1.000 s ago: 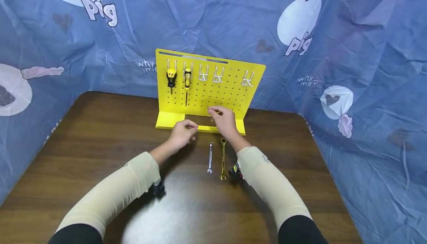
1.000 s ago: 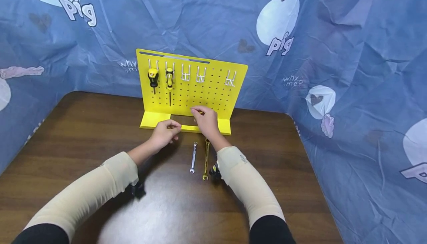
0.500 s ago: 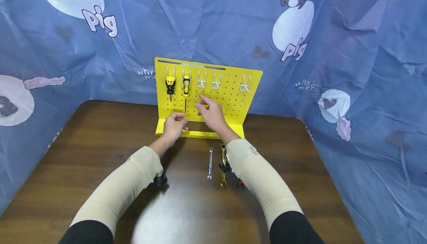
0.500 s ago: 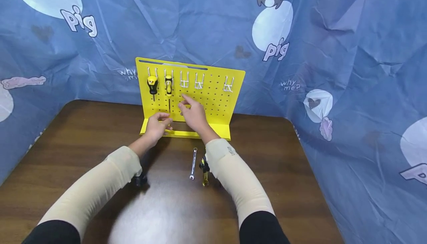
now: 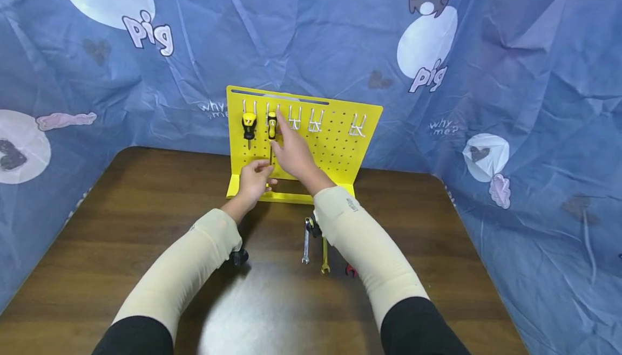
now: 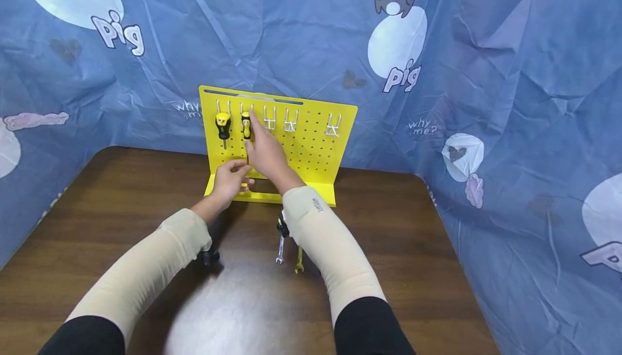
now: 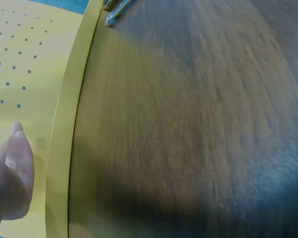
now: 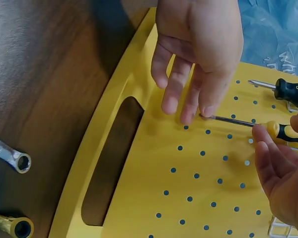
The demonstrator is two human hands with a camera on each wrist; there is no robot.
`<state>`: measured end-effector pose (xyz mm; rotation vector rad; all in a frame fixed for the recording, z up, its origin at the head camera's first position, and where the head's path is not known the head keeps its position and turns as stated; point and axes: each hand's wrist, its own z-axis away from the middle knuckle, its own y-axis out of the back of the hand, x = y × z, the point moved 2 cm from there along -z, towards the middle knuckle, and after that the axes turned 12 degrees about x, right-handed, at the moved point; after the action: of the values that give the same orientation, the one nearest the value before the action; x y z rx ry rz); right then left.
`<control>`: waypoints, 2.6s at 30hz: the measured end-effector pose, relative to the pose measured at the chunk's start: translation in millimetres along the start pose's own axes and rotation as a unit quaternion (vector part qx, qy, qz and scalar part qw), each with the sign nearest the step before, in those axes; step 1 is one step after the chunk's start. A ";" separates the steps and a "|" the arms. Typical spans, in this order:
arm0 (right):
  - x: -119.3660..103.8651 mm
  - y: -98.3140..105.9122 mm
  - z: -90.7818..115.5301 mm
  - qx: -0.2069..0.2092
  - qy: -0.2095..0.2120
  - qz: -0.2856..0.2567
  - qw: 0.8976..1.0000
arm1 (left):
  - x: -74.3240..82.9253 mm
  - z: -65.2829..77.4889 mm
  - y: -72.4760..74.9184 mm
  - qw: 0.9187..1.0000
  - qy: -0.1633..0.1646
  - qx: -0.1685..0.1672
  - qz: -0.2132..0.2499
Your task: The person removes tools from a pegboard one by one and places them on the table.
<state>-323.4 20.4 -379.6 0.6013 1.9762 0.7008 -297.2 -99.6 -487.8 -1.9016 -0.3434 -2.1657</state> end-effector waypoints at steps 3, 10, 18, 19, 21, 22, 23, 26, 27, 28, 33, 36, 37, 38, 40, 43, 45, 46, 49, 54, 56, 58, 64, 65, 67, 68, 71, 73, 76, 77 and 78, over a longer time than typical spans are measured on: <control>-0.8 -1.6 -0.9 -0.006 0.003 0.001 1.000 | 0.2 1.5 0.2 1.000 -0.002 0.001 0.002; -2.8 -2.2 -3.2 0.016 0.013 -0.001 1.000 | 1.1 2.4 1.5 1.000 -0.009 0.006 0.018; -9.1 -5.6 -6.0 0.035 0.015 0.000 0.999 | 2.2 0.5 8.1 0.999 -0.029 0.037 0.026; -9.0 -5.8 -6.0 0.040 0.013 0.001 0.999 | 2.2 0.6 8.6 0.998 -0.034 0.037 0.023; -8.3 -6.1 -6.4 0.051 0.010 0.007 0.999 | 2.2 0.9 9.3 0.998 -0.043 0.037 0.015; -7.8 -6.1 -6.6 0.058 0.010 0.011 0.998 | 2.4 1.2 9.6 0.998 -0.048 0.036 0.011; -7.4 -6.1 -6.9 0.064 0.012 0.015 0.998 | 3.1 1.7 10.1 0.998 -0.055 0.032 0.005; -6.9 -5.7 -8.2 0.079 0.018 0.029 0.996 | 4.8 3.1 10.5 0.997 -0.074 0.026 -0.013; -7.0 -5.7 -8.6 0.083 0.020 0.032 0.996 | 5.3 3.7 10.6 0.996 -0.079 0.023 -0.018; -7.1 -5.8 -9.0 0.086 0.023 0.034 0.995 | 5.6 4.2 10.6 0.996 -0.083 0.021 -0.024; -7.9 -7.3 -10.1 0.087 0.030 0.038 0.995 | 3.9 6.5 11.6 0.995 -0.094 0.014 -0.041; -10.0 -4.1 -8.7 0.083 0.036 0.039 0.995 | 4.5 9.3 12.4 0.992 -0.113 0.011 -0.048; -10.5 -3.0 -7.8 0.079 0.035 0.036 0.996 | 4.5 10.5 13.0 0.992 -0.116 0.012 -0.050; -10.8 -2.0 -6.8 0.075 0.035 0.034 0.996 | 4.3 11.3 13.6 0.991 -0.121 0.014 -0.052; -11.4 -0.9 -3.9 0.064 0.030 0.022 0.997 | 3.1 13.5 15.7 0.990 -0.124 0.014 -0.059; -12.0 -0.5 0.2 0.057 0.025 0.010 0.998 | 2.1 17.4 18.0 0.991 -0.120 0.010 -0.061; -12.0 -0.1 1.4 0.060 0.025 0.006 0.998 | 3.2 19.4 18.3 0.990 -0.124 0.004 -0.061; -12.1 0.1 1.5 0.062 0.026 0.004 0.998 | 4.1 20.4 18.5 0.990 -0.126 0.003 -0.059; -11.9 0.6 1.2 0.062 0.028 -0.005 0.998 | 7.3 23.3 19.5 0.989 -0.137 0.005 -0.057; -10.1 3.4 1.0 0.057 0.026 -0.024 0.998 | 11.7 27.3 20.2 0.985 -0.157 0.005 -0.070; -9.9 4.0 1.4 0.056 0.028 -0.025 0.998 | 13.0 29.5 20.9 0.981 -0.173 0.003 -0.086; -10.2 5.4 1.7 0.059 0.034 -0.022 0.997 | 15.0 31.7 21.3 0.976 -0.192 0.001 -0.103; -12.5 10.7 2.4 0.067 0.051 -0.005 0.996 | 20.7 39.0 21.4 0.966 -0.226 -0.004 -0.129; -12.8 11.2 2.5 0.066 0.054 -0.001 0.996 | 20.8 39.6 21.4 0.964 -0.230 -0.004 -0.132; -13.6 12.3 2.9 0.063 0.057 0.005 0.996 | 21.4 40.8 21.8 0.962 -0.236 -0.001 -0.139; -13.7 12.8 3.0 0.063 0.058 0.010 0.996 | 21.6 41.3 22.0 0.960 -0.240 0.000 -0.143; -14.3 14.9 3.6 0.067 0.066 0.017 0.995 | 23.1 43.6 22.9 0.956 -0.250 0.001 -0.156; -14.8 16.3 3.7 0.068 0.071 0.021 0.995 | 24.4 45.2 23.4 0.953 -0.256 0.002 -0.164; -16.0 18.2 4.0 0.065 0.080 0.028 0.994 | 25.6 46.9 24.0 0.949 -0.264 0.003 -0.175; -16.5 18.5 4.1 0.063 0.081 0.029 0.994 | 25.5 47.0 24.0 0.948 -0.265 0.003 -0.177; -17.1 19.0 4.2 0.063 0.083 0.030 0.994 | 25.5 47.1 24.0 0.947 -0.267 0.003 -0.178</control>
<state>-309.5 23.8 -358.0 0.6996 2.1772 0.6857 -248.3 -107.4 -456.1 -2.5696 -0.8461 -1.7814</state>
